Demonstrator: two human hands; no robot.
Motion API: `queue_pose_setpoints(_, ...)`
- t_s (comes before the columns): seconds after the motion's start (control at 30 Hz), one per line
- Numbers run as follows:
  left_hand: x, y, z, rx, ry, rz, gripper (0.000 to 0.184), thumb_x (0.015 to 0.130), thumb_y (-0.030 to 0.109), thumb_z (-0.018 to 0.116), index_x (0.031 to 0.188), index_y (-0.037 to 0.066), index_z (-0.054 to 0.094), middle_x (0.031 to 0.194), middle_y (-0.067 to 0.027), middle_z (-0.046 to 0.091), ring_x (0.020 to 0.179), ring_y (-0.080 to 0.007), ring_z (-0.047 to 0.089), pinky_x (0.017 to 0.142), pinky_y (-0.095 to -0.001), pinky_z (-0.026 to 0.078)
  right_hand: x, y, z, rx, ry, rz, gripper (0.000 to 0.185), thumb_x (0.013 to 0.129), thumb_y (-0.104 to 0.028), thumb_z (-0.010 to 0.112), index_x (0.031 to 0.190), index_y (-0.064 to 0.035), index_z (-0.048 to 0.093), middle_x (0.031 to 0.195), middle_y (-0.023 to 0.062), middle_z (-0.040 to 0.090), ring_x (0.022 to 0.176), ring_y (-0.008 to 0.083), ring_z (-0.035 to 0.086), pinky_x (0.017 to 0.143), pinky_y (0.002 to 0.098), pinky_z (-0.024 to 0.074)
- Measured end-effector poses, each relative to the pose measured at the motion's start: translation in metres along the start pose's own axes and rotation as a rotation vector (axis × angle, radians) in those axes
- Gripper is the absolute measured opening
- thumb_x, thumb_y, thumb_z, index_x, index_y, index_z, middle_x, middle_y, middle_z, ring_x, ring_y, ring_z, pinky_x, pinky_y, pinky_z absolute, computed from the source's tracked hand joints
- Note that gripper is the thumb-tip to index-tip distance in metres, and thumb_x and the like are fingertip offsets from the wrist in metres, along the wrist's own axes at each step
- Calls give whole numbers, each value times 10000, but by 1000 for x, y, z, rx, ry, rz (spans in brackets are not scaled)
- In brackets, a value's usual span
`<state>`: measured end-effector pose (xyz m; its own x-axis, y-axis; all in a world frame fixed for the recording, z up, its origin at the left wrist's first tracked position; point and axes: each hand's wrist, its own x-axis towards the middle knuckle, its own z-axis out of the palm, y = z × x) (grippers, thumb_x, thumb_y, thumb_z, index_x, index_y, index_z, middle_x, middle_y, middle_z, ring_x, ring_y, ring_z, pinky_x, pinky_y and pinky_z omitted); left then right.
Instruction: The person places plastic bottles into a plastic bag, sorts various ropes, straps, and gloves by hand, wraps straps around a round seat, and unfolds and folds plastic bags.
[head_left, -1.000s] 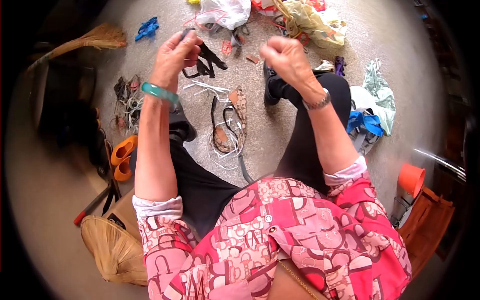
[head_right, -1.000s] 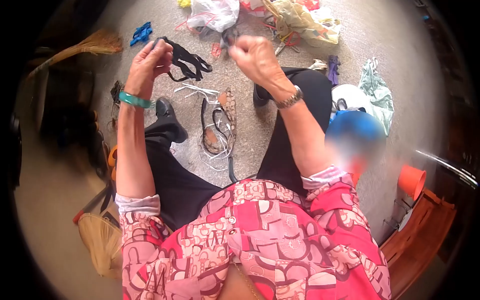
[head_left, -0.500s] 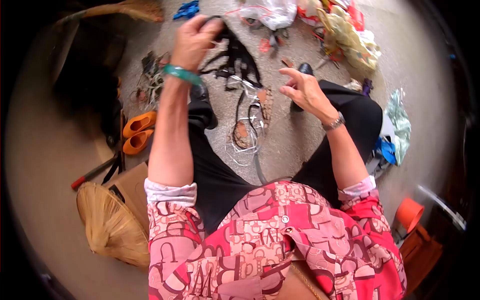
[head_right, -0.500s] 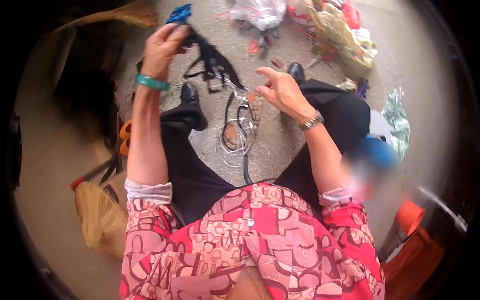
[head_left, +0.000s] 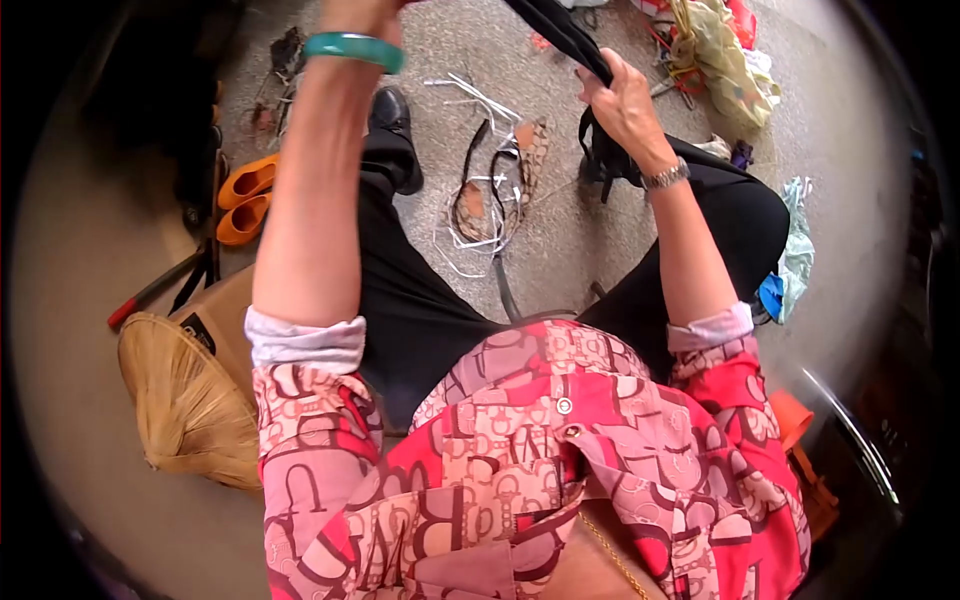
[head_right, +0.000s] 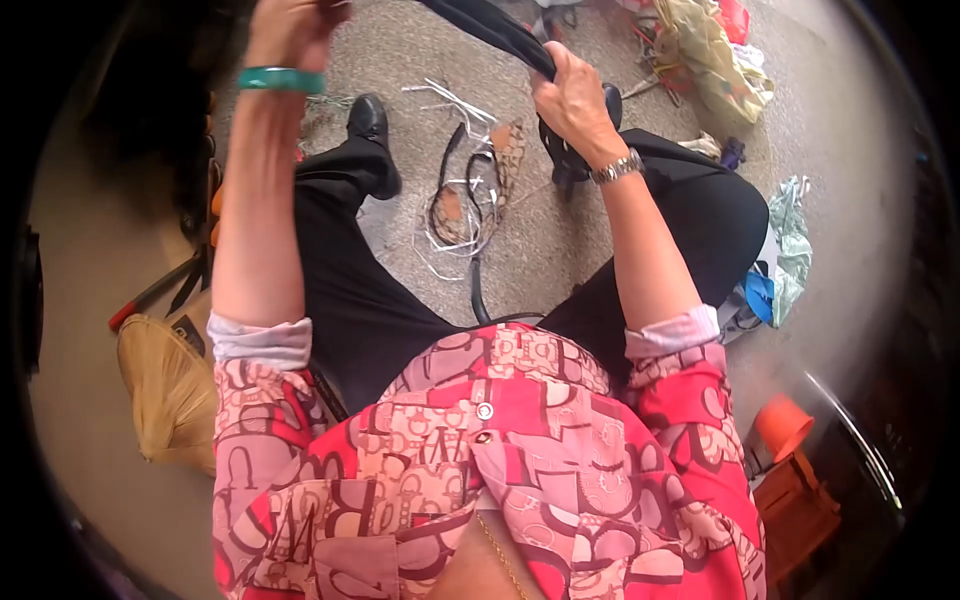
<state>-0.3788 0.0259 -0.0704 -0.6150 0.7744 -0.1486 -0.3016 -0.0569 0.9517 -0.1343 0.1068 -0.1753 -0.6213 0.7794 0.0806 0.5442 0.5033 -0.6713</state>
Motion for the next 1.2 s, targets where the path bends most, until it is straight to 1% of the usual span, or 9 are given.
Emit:
queue_pose_setpoints(0.2, 12, 4, -23, -41, 213, 9, 82, 797, 43, 496, 862, 84, 524, 632, -14, 543, 454, -72, 464, 344, -180, 315, 10, 28, 26, -168, -25, 83, 419, 690, -328, 652, 995, -62, 540, 898, 199, 581, 865, 361, 560, 754, 423, 440)
queue_pose_setpoints(0.33, -7, 14, -7, -48, 136, 61, 85, 800, 1, 497, 876, 35, 516, 759, -90, 595, 667, -166, 621, 597, -225, 524, -4, 44, 60, -156, 27, 182, 572, 661, -337, 664, 1130, -72, 472, 1023, 247, 500, 972, 358, 494, 848, 423, 399)
queue_pose_setpoints(0.53, 2, -2, -21, 92, -88, -64, 129, 797, 95, 592, 895, 17, 563, 861, -94, 625, 810, -162, 618, 766, -255, 471, -90, 103, 126, 126, -336, 435, 393, 679, -305, 638, 935, -9, 596, 824, 151, 620, 744, 282, 604, 640, 376, 492)
queue_pose_setpoints(0.57, 7, -10, -28, 348, -125, 133, 111, 800, 99, 592, 872, 20, 560, 869, -99, 621, 822, -166, 614, 774, -257, 474, -95, 105, 128, 312, -532, 806, 355, 698, -264, 645, 947, -18, 580, 769, 93, 599, 689, 228, 583, 534, 374, 493)
queue_pose_setpoints(0.67, 13, -21, -36, 8, -107, 96, 103, 818, 121, 584, 809, 25, 550, 888, -108, 613, 852, -173, 602, 782, -256, 478, -94, 110, 133, 504, -475, 1233, 323, 744, -217, 634, 998, -36, 548, 878, 77, 567, 678, 193, 555, 508, 359, 485)
queue_pose_setpoints(0.73, 11, -19, -26, 13, -87, 64, 126, 821, 129, 583, 746, 37, 540, 865, -60, 599, 761, -136, 578, 721, -227, 468, -72, 119, 131, 583, -286, 1278, 314, 758, -200, 619, 1016, -43, 531, 901, 83, 553, 686, 195, 554, 539, 359, 493)
queue_pose_setpoints(0.93, -11, -36, -21, 1290, -535, -35, 202, 658, 130, 681, 739, 0, 550, 746, -99, 571, 608, -195, 535, 546, -308, 421, 45, 164, 121, 709, 18, 1115, 462, 735, -238, 661, 1101, -26, 474, 925, 104, 545, 685, 183, 543, 544, 348, 502)
queue_pose_setpoints(1.0, -21, -37, -16, 1342, -772, -208, 283, 624, 186, 702, 799, 11, 566, 786, -136, 567, 671, -278, 562, 596, -344, 442, 87, 191, 121, 667, 113, 1044, 622, 713, -258, 685, 1205, -20, 388, 1000, 126, 524, 727, 186, 533, 560, 362, 504)
queue_pose_setpoints(1.2, -12, -47, 2, 1335, -792, -235, 335, 725, 241, 614, 968, 27, 528, 936, -131, 557, 872, -323, 535, 730, -371, 433, 197, 241, 96, 777, 213, 1054, 938, 667, -339, 732, 1294, 22, 136, 1238, 214, 355, 1060, 333, 421, 787, 523, 443)
